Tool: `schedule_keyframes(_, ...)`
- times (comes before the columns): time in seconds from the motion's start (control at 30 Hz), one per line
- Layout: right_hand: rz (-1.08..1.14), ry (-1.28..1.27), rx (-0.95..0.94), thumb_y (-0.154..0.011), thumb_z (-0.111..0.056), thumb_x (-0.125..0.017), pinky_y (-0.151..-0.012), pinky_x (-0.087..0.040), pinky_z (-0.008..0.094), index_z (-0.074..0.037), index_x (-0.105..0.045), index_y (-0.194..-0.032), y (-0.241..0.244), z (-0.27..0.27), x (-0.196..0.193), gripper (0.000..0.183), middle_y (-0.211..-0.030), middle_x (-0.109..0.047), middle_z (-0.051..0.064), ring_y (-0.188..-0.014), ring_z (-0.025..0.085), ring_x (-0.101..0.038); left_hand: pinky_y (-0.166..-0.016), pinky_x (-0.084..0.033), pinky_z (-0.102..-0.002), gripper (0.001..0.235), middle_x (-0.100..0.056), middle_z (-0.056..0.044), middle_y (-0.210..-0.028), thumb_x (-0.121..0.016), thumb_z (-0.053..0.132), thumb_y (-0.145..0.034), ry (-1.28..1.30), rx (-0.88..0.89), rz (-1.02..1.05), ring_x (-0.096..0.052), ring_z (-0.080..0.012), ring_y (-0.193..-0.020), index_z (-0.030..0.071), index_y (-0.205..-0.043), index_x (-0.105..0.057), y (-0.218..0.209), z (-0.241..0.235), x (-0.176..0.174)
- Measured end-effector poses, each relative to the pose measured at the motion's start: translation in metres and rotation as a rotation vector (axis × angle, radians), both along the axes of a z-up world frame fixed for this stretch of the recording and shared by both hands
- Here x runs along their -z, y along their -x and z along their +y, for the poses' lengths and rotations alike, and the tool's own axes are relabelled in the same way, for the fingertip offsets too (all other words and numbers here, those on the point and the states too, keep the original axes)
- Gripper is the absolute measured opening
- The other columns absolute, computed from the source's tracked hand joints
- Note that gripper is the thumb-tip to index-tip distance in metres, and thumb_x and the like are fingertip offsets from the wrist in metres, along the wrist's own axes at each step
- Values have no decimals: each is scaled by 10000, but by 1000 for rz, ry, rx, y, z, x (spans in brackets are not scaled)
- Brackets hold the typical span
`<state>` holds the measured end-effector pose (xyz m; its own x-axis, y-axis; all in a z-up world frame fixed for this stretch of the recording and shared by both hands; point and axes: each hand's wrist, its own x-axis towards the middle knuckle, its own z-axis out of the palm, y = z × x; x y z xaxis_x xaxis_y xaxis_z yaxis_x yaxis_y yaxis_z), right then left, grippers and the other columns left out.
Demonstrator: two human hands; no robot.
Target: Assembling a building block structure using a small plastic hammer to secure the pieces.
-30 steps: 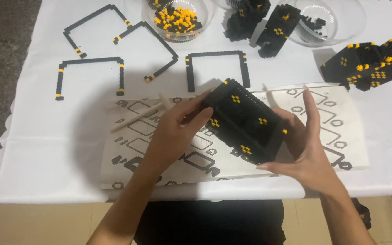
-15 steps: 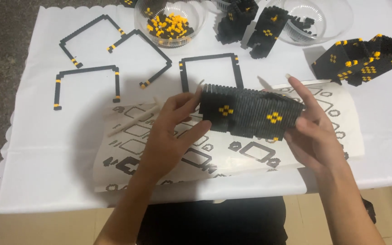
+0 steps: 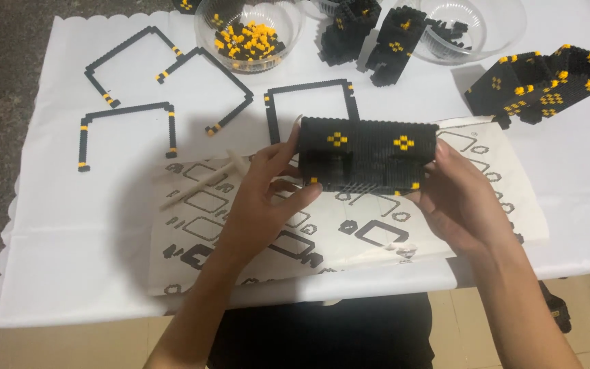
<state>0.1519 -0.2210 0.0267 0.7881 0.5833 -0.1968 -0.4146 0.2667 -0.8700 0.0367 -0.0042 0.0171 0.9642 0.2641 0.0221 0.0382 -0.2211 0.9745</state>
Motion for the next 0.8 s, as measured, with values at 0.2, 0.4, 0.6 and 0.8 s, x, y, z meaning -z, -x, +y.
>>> schedule_keyframes(0.2,181,257,96,-870,-481,-475,-577,-454,156,-153,-574,-1248,0,12,-14,510,-1123,-625,19,-886,101,-589,-857,-569,-309,666,-503,-90,-1240,-619,242,-819,91,-41,78,-638,-178,-913,230,-1425,-343,-6,-2,-10)
schedule_keyframes(0.4,91,390,49,-908,-443,-430,-588,-443,269,-29,-579,-1231,-1,17,-23,545,-992,-592,125,-807,205,-516,-697,-524,-276,645,-665,-37,-1186,-630,314,-753,191,-178,248,-592,-155,-726,188,-1368,-485,-11,-4,-34)
schedule_keyframes(0.6,75,669,32,-887,-438,-358,-713,-531,351,-10,-614,-1226,5,29,-46,603,-1099,-681,212,-796,319,-653,-857,-516,-332,643,-673,-18,-1191,-610,399,-707,264,-263,430,-676,-151,-951,190,-1312,-546,-13,-4,-46)
schedule_keyframes(0.8,165,668,29,-913,-429,-431,-716,-518,317,42,-654,-1153,2,25,-36,573,-886,-673,255,-715,279,-619,-867,-466,-346,616,-650,-19,-1166,-598,452,-668,309,-285,487,-635,-174,-1071,204,-1231,-565,-12,-3,-46)
